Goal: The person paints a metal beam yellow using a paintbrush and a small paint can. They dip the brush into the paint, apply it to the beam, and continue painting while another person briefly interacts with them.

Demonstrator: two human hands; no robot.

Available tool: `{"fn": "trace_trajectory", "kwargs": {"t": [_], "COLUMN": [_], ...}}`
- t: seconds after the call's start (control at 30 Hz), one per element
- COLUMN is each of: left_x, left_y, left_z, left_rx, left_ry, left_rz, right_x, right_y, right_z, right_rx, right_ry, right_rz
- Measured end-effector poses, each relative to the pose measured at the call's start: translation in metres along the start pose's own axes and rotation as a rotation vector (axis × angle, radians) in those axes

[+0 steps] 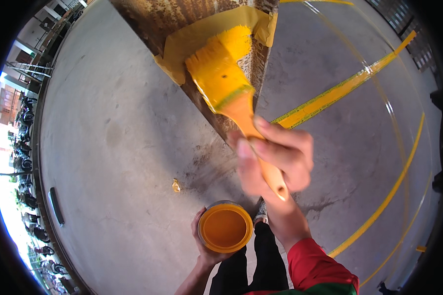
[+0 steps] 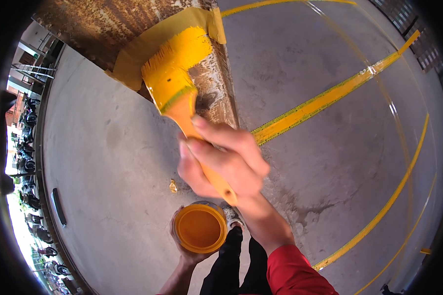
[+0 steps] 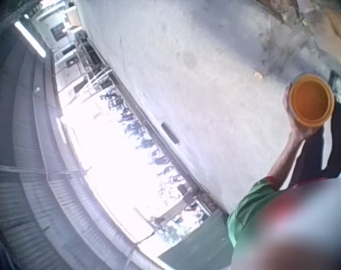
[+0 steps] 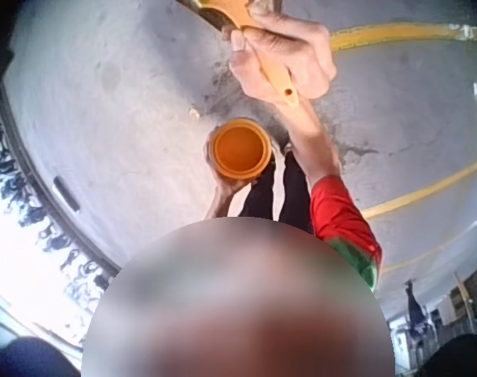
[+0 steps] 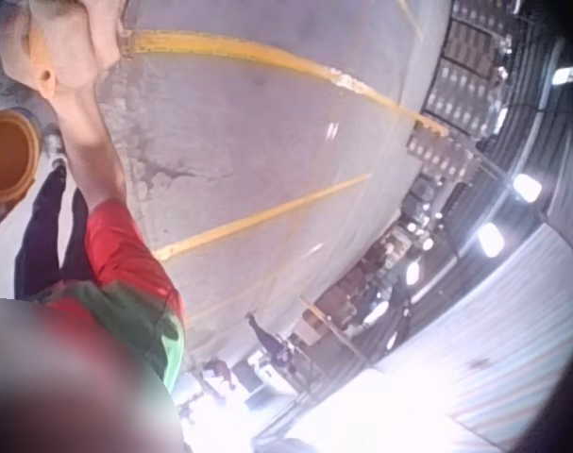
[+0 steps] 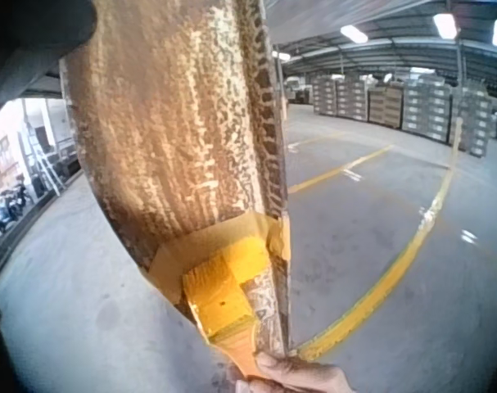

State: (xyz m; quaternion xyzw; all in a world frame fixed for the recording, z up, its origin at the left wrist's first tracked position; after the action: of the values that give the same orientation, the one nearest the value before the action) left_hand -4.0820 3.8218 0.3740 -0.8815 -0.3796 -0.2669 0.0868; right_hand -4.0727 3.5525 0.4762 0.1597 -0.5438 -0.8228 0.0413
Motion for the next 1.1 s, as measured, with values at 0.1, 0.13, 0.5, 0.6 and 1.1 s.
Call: {"fn": "trace_trajectory", "kwargs": {"t": [0.1, 0.13, 0.5, 0.6, 1.1], "left_x": [-0.002, -0.003, -0.003, -0.003, 0.004], "left_y": [-0.002, -0.003, 0.002, 0.000, -0.006], "left_z": [0.002, 0.001, -0.001, 0.000, -0.005], "left_rx": [0.001, -0.011, -0.009, -0.007, 0.007], "left_ry": [-0.044, -0.078, -0.067, -0.069, -0.047], "left_rz": [-0.002, -0.006, 0.000, 0.003, 0.020], "right_x": [-0.008, -0.006, -0.007, 0.004, -0.018], "right_y": [-0.001, 0.000, -0.002, -0.005, -0.009], "right_z": [-0.004, -0.003, 0.000, 0.007, 0.012], "right_rx": [-0.028, 0.024, 0.047, 0.065, 0.050], "right_ry": [-0.158, -0.143, -0.183, -0.150, -0.124], "right_rz": [0.217, 0.170, 0.231, 0.147, 0.053]}}
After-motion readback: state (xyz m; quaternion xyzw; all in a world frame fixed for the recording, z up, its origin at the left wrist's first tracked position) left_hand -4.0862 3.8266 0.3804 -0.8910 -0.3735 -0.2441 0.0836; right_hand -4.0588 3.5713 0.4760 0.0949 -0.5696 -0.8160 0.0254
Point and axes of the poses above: each hand's wrist, its own y-axis towards the middle knuckle, its own x-axis out of the back of the hand, z = x × y, the point moved 3 cm from there along y, towards the middle knuckle, and after that the axes turned 10 degrees about x, right-handed, at the moved point
